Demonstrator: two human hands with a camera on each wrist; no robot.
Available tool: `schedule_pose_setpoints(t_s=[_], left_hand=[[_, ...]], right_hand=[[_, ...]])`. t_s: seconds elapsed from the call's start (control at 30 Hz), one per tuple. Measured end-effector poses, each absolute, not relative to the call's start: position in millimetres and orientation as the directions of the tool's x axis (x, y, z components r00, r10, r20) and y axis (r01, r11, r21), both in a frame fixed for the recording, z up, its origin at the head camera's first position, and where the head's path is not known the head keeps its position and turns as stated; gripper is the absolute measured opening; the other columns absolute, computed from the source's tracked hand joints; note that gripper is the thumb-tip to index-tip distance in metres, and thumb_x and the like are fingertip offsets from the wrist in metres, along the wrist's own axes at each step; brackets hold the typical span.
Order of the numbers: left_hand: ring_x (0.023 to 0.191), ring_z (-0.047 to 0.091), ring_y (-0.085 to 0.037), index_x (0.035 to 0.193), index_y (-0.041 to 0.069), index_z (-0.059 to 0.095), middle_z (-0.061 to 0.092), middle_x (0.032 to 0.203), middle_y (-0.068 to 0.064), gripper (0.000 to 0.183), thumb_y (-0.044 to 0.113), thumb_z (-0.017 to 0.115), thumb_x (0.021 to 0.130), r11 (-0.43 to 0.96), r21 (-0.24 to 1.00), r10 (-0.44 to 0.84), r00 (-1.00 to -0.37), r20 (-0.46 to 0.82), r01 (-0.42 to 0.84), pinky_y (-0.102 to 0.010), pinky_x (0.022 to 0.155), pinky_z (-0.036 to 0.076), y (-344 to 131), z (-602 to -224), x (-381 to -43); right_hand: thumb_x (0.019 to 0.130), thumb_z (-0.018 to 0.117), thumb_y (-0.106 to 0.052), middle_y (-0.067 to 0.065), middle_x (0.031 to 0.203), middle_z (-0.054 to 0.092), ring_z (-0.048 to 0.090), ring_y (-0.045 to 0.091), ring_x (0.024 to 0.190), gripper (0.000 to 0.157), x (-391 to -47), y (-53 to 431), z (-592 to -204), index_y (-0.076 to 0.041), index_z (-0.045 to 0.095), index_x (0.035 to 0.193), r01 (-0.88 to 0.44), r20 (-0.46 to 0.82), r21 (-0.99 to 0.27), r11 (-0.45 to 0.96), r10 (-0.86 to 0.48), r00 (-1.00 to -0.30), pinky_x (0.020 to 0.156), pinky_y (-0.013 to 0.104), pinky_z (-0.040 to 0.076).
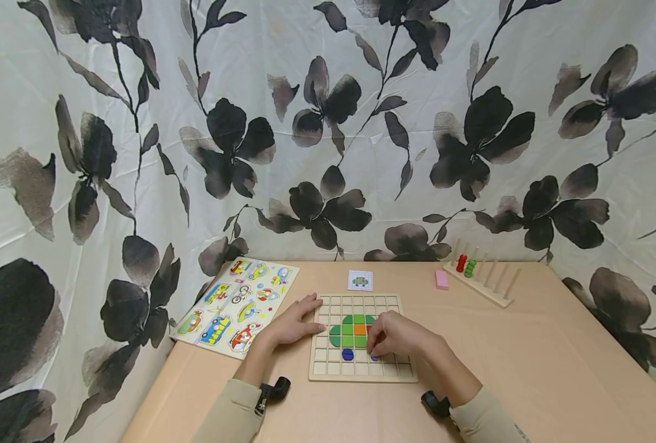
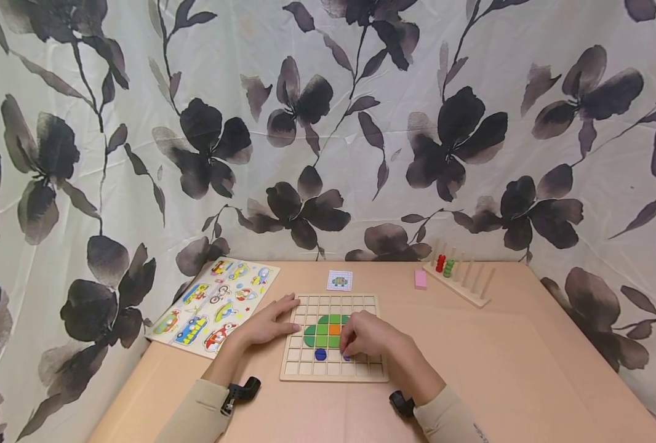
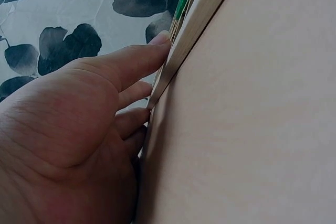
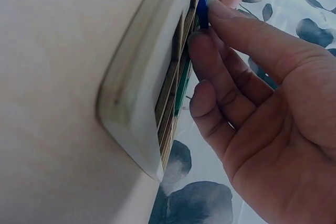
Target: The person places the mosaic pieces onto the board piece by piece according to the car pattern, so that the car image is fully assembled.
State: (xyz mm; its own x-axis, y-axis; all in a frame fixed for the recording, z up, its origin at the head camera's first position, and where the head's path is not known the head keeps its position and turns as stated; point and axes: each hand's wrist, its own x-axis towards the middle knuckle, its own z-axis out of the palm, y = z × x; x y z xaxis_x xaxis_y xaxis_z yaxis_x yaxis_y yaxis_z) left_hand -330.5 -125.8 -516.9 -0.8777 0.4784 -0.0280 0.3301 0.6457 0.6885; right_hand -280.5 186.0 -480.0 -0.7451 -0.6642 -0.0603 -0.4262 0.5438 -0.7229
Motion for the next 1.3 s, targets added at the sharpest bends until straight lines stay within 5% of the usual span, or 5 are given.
schedule_pose_setpoints(t_s=[0.63,0.97,1.3], left_hand=[[0.162,0.014,-0.037,0.158,0.013,0.045,0.023,0.173,-0.014,0.074,0.04,0.074,0.096,0.643,0.687,0.485,-0.874,-0.024,0.338,-0.057,0.133,0.008,-125.7,-516.8,-331.0],[0.162,0.012,-0.036,0.158,0.013,0.045,0.023,0.173,-0.013,0.073,0.04,0.073,0.096,0.646,0.69,0.477,-0.879,-0.031,0.326,-0.056,0.133,0.006,-125.5,-516.2,-330.9],[0.162,0.014,-0.035,0.158,0.013,0.045,0.024,0.173,-0.012,0.073,0.04,0.073,0.097,0.646,0.686,0.48,-0.877,-0.022,0.337,-0.055,0.134,0.006,-125.7,-516.1,-330.0]], right_hand=[[0.089,0.081,-0.01,-0.006,0.086,0.068,0.058,0.016,0.082,0.015,-283.5,231.0,-473.7,-0.01,0.08,0.104,-0.399,-0.021,-0.675,0.621,-0.556,-0.831,0.066,0.022,0.05],[0.085,0.079,0.0,0.0,0.081,0.066,0.057,0.019,0.078,0.014,-286.7,283.9,-468.5,-0.007,0.078,0.097,-0.303,-0.065,-0.668,0.68,-0.459,-0.886,0.06,0.024,0.05],[0.078,0.085,0.0,0.0,0.074,0.061,0.055,0.015,0.07,0.016,-284.9,316.0,-473.5,-0.006,0.076,0.089,-0.228,-0.202,-0.677,0.7,-0.474,-0.857,0.058,0.023,0.046]])
